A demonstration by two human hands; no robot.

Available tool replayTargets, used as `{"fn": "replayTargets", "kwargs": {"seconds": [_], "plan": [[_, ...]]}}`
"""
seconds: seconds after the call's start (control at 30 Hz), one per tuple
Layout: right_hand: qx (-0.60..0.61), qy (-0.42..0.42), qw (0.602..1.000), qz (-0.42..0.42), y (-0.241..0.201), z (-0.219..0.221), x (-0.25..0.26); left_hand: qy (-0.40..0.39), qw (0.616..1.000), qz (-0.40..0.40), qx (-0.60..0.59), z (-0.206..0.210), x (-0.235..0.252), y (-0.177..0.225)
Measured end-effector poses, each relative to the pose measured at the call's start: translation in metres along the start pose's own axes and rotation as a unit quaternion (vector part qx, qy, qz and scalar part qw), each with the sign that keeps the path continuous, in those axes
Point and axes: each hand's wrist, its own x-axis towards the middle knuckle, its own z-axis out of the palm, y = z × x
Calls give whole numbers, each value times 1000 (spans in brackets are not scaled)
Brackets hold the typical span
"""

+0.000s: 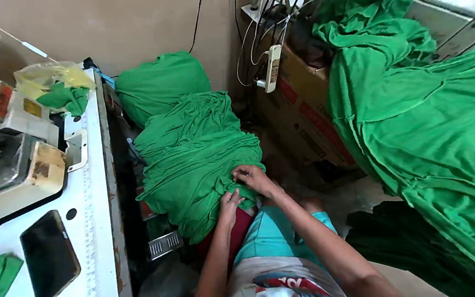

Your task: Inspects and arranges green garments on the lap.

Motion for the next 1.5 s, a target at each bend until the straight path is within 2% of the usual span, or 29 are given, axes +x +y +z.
{"fn": "replayTargets", "kwargs": {"seconds": [0.07, 0.2, 0.3, 0.43, 0.5, 0.57, 0.63, 0.77, 0.9, 0.93, 1.03, 1.13, 1.17, 1.23, 1.3, 1.33, 1.37, 1.43, 1.5], "plan": [[0, 68, 997, -32, 17, -3, -11, 4, 1000, -2, -27, -7, -4, -2], [-91, 16, 995, -37, 35, -7, -25, -19, 999, 36, -31, -5, -12, 0], [-149, 40, 988, 3, 33, -7, -15, -48, 997, 56, -22, 0, -14, 6], [-45, 88, 995, 1, 30, -3, -6, -29, 999, 16, 32, -9, -9, 6], [-30, 22, 999, 5, 32, -4, -10, -5, 999, -24, 49, -11, -7, 4], [-88, -45, 995, 12, 34, -4, -14, 34, 997, -61, 34, -10, -6, 6], [-121, -47, 991, 20, 34, -3, -16, 58, 996, -68, -17, -3, -3, 8], [-45, 36, 998, 36, 34, -4, -12, 44, 996, -66, -48, 3, -4, 8], [-103, -107, 988, 46, 14, -5, -10, 3, 996, -64, -55, 4, -8, 9], [-124, -107, 985, 48, 11, -4, -11, -7, 996, -63, -55, 5, -8, 9], [-145, -1, 988, 44, 14, -2, -7, -32, 996, -63, -58, 4, -8, 6], [-218, 95, 971, -18, 32, 7, 3, -44, 995, -67, -59, 3, -10, 3], [-242, 93, 965, -34, 37, 12, 5, -41, 995, -71, -62, 3, -9, 2], [-258, 11, 966, 2, 33, 13, 9, -31, 995, -74, -65, 3, -7, 1], [-211, -52, 975, 52, 24, 3, 14, -14, 996, -72, -59, 2, -4, 0], [-158, -54, 984, 64, 24, -5, 15, -9, 996, -74, -56, 3, -4, 1], [-99, -29, 993, 66, 27, -11, 11, -6, 996, -75, -56, 3, -5, 1], [-12, 71, 996, 56, 33, -16, -2, 2, 996, -74, -59, 5, -7, 2], [12, 150, 988, 47, 37, -12, -20, 1, 995, -74, -65, 6, -8, 2]]}}
